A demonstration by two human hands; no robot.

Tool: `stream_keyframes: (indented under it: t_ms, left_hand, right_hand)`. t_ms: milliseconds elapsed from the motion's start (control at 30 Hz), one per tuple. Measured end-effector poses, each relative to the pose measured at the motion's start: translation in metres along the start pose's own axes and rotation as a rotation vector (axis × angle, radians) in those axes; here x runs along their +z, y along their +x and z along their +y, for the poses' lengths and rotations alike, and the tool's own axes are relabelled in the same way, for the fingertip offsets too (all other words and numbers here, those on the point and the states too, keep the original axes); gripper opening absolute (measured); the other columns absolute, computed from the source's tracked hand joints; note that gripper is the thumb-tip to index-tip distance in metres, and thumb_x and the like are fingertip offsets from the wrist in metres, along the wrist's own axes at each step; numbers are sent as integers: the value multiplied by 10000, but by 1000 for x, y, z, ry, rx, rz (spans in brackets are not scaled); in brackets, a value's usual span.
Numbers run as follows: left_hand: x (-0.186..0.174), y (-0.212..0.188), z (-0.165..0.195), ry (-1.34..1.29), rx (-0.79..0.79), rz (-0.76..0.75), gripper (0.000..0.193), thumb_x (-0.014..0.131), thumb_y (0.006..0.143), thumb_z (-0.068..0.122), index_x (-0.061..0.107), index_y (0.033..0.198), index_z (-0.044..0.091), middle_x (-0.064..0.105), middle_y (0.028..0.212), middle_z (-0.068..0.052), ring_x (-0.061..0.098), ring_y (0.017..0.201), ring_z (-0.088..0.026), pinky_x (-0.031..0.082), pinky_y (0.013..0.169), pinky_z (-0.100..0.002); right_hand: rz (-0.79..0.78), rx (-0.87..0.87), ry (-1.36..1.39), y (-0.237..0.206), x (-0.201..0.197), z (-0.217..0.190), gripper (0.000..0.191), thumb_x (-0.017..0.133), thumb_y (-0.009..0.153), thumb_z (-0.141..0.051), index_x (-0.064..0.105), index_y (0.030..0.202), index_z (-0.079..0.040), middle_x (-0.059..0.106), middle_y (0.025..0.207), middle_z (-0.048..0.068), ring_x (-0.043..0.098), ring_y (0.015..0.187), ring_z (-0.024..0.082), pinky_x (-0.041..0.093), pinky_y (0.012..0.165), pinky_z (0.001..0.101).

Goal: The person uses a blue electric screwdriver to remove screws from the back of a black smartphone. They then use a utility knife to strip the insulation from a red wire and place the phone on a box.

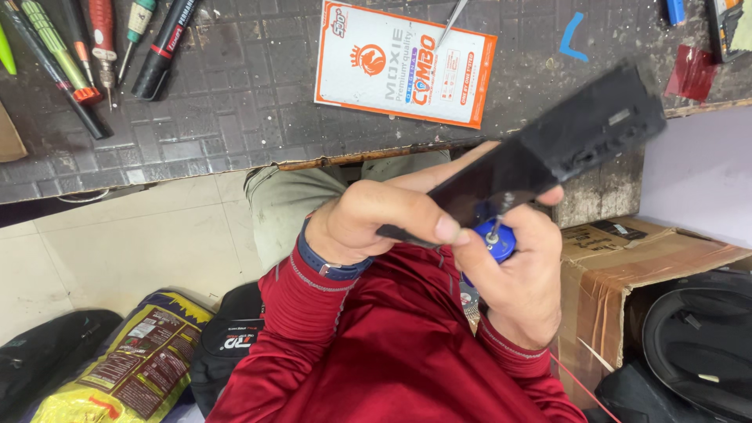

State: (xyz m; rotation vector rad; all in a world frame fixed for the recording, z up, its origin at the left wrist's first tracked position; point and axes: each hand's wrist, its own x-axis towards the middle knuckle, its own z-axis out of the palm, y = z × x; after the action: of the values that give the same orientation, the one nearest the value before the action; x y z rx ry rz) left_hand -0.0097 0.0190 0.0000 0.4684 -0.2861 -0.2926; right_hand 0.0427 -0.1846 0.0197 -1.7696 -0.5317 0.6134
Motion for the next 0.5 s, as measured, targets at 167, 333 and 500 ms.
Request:
stream_keyframes:
  t_ms: [167, 333, 500]
  left_hand:
    - [16, 8, 0, -143, 222, 98, 732, 656, 746, 113, 424, 1428, -18, 499, 1291, -106, 464, 1249, -232, 312, 1170, -360]
    - [22, 9, 5, -119, 512, 263, 551, 690, 795, 234, 400, 1232, 64, 394, 913, -21, 437, 807, -150, 391, 909, -330]
    - [20, 2, 7, -221, 529, 211, 561, 697, 882, 438, 397, 1171, 63, 355, 845, -2, 397, 740, -105, 400, 719, -304]
  right_hand:
    - [27, -11, 4, -2, 8, -5, 139, 741, 945, -80, 635, 1011, -19, 622, 818, -15, 580, 689, 40, 452, 620, 207]
    - [-34, -7, -118, 0, 24, -8, 154, 722, 936, -78, 658, 1062, -17, 635, 821, -14, 541, 721, 53, 460, 651, 222]
    - [-79, -17, -281, 2, 38, -8, 225, 781, 859, -100, 627, 999, -15, 685, 774, 37, 642, 638, 92, 519, 604, 255]
